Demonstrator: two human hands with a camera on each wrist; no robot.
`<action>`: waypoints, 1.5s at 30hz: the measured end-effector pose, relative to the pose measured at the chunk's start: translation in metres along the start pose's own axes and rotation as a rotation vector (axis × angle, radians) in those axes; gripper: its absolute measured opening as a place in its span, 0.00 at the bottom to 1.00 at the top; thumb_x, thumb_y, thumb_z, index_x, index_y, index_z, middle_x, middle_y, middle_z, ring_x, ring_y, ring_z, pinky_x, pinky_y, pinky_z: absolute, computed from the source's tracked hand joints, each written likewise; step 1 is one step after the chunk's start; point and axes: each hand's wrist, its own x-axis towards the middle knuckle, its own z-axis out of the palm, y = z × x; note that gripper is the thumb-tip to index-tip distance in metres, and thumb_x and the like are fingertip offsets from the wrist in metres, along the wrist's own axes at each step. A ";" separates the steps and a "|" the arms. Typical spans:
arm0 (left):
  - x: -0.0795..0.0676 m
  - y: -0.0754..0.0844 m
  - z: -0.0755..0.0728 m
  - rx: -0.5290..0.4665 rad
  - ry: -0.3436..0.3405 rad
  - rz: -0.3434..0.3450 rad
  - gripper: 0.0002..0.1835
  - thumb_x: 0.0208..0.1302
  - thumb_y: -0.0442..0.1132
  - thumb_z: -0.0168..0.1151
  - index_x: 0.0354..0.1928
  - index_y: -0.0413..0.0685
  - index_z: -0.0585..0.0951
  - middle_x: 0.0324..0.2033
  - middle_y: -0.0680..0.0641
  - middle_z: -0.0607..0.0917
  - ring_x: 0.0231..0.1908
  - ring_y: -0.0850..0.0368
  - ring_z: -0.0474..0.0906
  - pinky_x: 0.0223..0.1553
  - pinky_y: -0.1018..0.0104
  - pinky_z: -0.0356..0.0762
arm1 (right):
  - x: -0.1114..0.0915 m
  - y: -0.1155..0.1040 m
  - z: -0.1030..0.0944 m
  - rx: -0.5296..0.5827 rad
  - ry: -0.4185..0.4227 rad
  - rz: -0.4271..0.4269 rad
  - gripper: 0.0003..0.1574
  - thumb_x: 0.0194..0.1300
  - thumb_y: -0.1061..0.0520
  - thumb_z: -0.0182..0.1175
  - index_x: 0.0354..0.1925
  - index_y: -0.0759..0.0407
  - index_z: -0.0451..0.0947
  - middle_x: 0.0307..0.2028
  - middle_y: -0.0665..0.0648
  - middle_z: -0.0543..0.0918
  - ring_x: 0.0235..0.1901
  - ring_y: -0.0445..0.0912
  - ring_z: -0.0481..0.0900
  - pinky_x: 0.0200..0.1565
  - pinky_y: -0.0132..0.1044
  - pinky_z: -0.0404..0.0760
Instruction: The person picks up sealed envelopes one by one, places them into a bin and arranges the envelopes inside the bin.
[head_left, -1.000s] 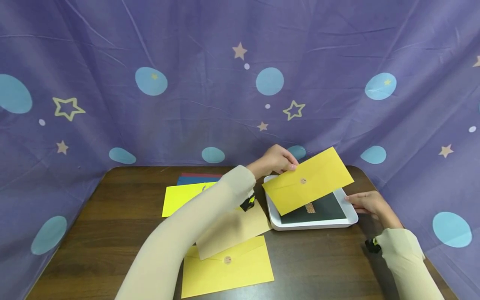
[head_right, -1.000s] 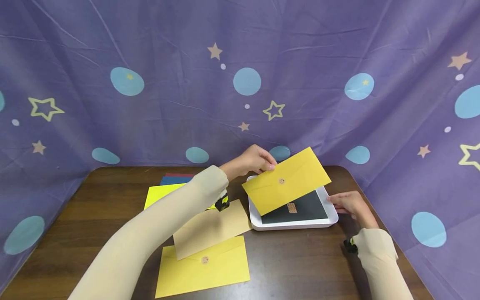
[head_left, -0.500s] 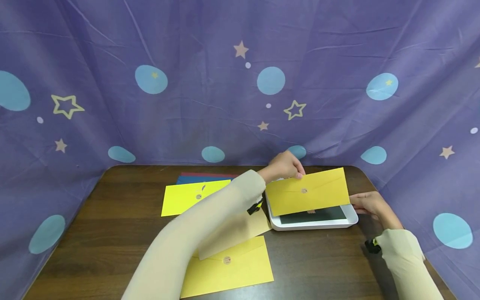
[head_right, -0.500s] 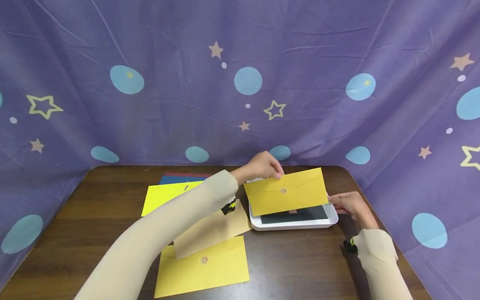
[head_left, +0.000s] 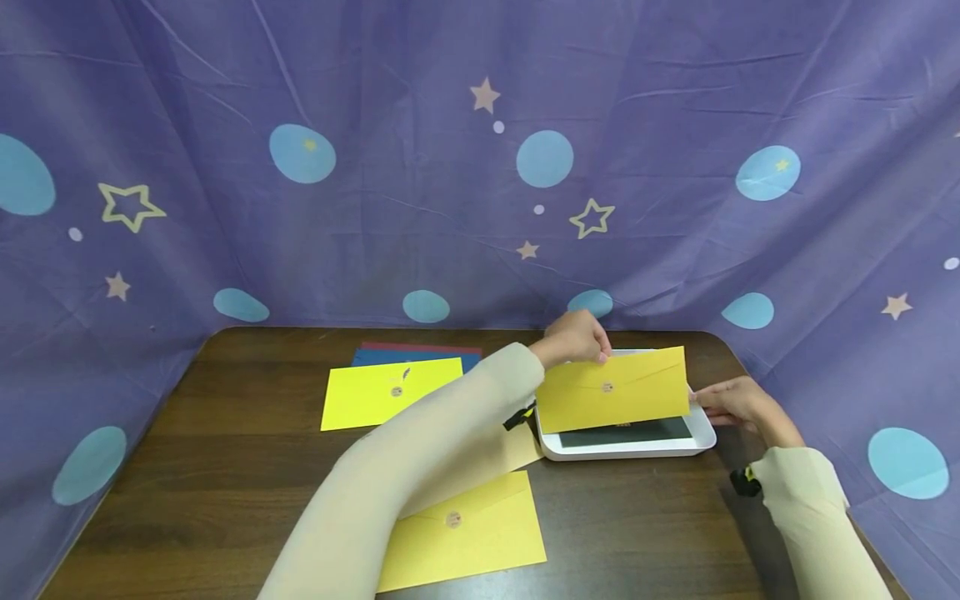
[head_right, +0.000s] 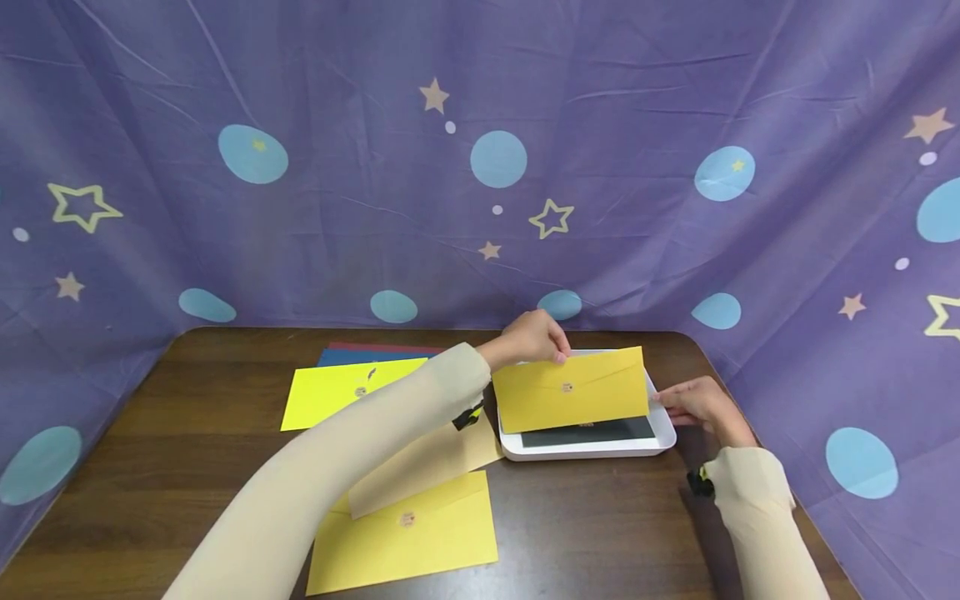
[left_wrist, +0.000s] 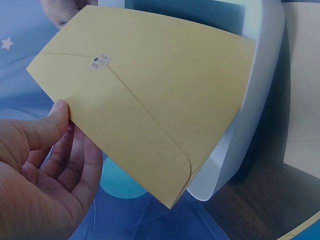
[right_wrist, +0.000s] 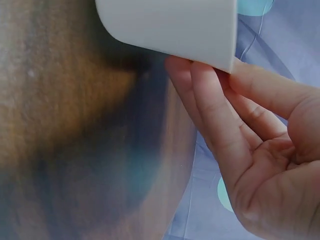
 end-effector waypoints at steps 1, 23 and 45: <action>0.001 0.000 0.001 0.004 0.002 0.002 0.03 0.65 0.39 0.72 0.38 0.54 0.92 0.39 0.56 0.91 0.40 0.61 0.82 0.38 0.69 0.76 | 0.001 -0.001 -0.001 -0.008 -0.007 0.003 0.23 0.71 0.63 0.62 0.51 0.87 0.77 0.33 0.55 0.90 0.31 0.40 0.87 0.38 0.39 0.90; 0.011 -0.006 0.028 0.088 0.004 0.017 0.04 0.67 0.38 0.69 0.37 0.55 0.92 0.39 0.58 0.91 0.33 0.64 0.78 0.33 0.72 0.70 | 0.003 -0.006 -0.003 -0.067 -0.066 -0.036 0.20 0.69 0.66 0.62 0.48 0.87 0.78 0.35 0.58 0.90 0.32 0.44 0.87 0.38 0.40 0.90; 0.014 -0.010 0.034 0.159 -0.065 0.008 0.13 0.63 0.30 0.63 0.39 0.56 0.92 0.42 0.60 0.90 0.34 0.65 0.76 0.30 0.77 0.72 | 0.006 -0.005 -0.003 -0.061 -0.053 -0.028 0.20 0.69 0.66 0.62 0.48 0.88 0.77 0.32 0.55 0.89 0.31 0.42 0.86 0.36 0.37 0.90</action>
